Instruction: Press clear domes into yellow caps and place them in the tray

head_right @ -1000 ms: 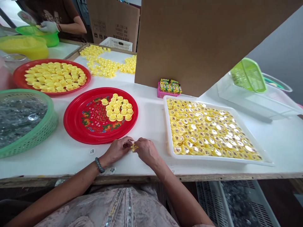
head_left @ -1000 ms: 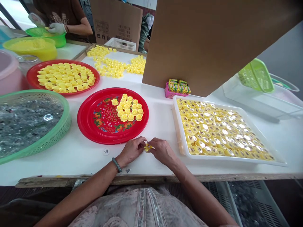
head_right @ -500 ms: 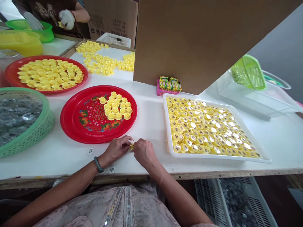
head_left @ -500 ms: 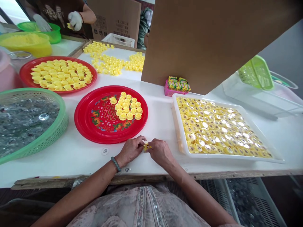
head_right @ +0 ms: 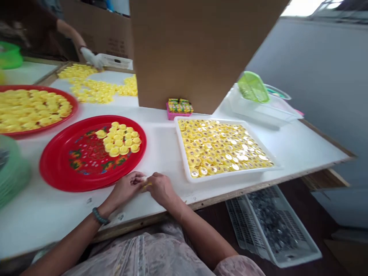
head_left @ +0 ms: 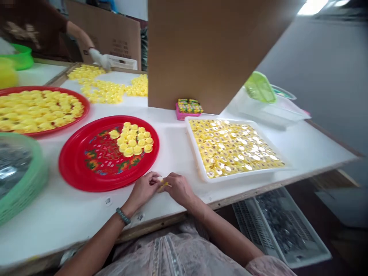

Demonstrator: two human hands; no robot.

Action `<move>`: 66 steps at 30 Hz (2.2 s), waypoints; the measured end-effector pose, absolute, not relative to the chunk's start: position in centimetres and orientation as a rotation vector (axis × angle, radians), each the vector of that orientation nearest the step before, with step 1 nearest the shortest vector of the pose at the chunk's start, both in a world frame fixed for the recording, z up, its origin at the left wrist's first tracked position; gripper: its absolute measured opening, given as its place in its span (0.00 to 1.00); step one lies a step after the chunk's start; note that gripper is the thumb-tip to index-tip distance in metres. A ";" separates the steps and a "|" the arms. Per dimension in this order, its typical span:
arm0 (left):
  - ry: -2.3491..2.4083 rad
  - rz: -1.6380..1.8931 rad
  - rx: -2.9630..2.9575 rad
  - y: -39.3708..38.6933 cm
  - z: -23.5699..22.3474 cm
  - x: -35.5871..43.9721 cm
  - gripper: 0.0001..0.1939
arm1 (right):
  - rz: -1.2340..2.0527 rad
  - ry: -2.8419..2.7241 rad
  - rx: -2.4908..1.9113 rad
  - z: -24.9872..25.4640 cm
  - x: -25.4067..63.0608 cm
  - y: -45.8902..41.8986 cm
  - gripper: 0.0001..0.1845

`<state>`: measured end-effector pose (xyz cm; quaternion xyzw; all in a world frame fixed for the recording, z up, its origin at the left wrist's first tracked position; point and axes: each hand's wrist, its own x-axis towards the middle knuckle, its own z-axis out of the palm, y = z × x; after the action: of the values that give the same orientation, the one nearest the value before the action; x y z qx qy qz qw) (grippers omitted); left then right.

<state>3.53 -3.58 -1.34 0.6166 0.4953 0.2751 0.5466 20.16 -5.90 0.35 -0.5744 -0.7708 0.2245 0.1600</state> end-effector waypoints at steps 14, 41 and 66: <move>1.328 0.471 1.218 -3.0 -0.5 4.7 0.25 | 0.445 -2.332 -1.562 -0.2 21.0 -6.8 0.06; 1.274 0.634 1.310 -5.0 1.2 4.7 0.23 | 0.049 -1.567 -2.083 6.7 36.3 -5.7 0.11; 1.691 0.614 1.496 -8.8 3.0 -4.9 0.18 | -0.094 -1.811 -1.680 4.4 29.7 -8.0 0.17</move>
<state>-4.87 -8.81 2.97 0.5885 0.6655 0.2418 0.3902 29.66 -8.00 4.44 -0.6420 -0.6918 -0.0357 0.3285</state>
